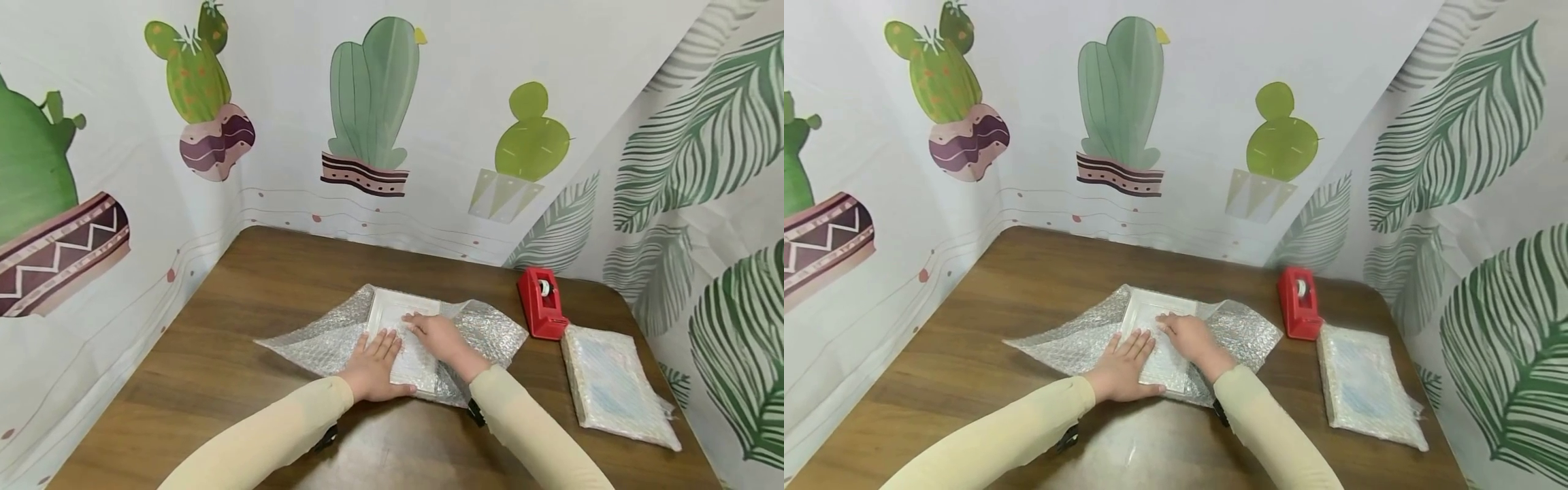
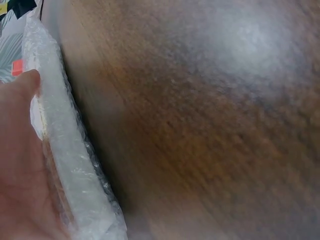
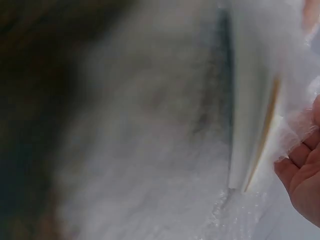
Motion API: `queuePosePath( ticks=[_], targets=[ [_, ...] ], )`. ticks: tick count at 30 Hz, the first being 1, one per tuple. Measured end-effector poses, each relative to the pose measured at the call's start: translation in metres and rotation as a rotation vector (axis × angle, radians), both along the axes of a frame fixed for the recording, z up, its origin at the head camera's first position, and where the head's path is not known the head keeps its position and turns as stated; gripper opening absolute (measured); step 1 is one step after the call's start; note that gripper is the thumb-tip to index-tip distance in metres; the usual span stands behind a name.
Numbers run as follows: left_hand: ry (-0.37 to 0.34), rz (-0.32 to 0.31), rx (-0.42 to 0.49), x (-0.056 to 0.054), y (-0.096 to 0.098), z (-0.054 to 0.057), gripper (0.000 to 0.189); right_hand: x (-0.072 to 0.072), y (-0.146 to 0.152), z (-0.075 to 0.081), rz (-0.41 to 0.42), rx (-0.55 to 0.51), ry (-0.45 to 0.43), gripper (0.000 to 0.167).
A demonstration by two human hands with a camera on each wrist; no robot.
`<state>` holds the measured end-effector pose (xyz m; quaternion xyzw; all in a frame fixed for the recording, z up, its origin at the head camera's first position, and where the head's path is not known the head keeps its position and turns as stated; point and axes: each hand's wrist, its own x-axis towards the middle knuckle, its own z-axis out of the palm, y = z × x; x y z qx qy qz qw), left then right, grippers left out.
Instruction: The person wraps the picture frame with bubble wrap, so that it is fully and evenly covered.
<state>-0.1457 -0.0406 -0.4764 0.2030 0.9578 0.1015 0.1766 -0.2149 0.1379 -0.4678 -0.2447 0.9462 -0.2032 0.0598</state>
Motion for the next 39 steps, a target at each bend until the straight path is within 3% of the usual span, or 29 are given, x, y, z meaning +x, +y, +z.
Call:
queuePosePath(
  ticks=[6,13,16,19,24,28,33,39],
  targets=[
    [0.01,0.001,0.012,-0.001,-0.003,-0.005,0.1,0.004,-0.005,-0.008,-0.004,0.063,-0.013,0.037],
    [0.026,-0.007,0.028,-0.005,-0.013,-0.007,0.091,0.008,-0.009,-0.009,0.14,0.119,-0.03,0.045],
    [0.066,-0.027,0.108,-0.004,-0.018,-0.006,0.076,0.011,-0.008,-0.008,0.158,0.179,-0.027,0.052],
    [0.15,-0.031,0.247,-0.001,-0.025,-0.01,0.069,0.014,-0.009,-0.008,0.16,0.24,-0.03,0.056],
    [0.259,-0.018,0.372,0.002,-0.03,-0.019,0.082,0.017,-0.012,-0.011,0.161,0.308,-0.01,0.057],
    [0.21,-0.004,0.344,-0.001,-0.025,-0.019,0.094,0.019,-0.011,-0.013,0.139,0.341,0.015,0.056],
    [0.128,-0.016,0.224,-0.004,-0.016,-0.012,0.089,0.022,-0.008,-0.013,0.125,0.366,0.017,0.054],
    [0.158,-0.044,0.115,0.001,-0.01,-0.01,0.079,0.025,-0.005,-0.014,0.109,0.379,0.016,0.056]
  ],
)
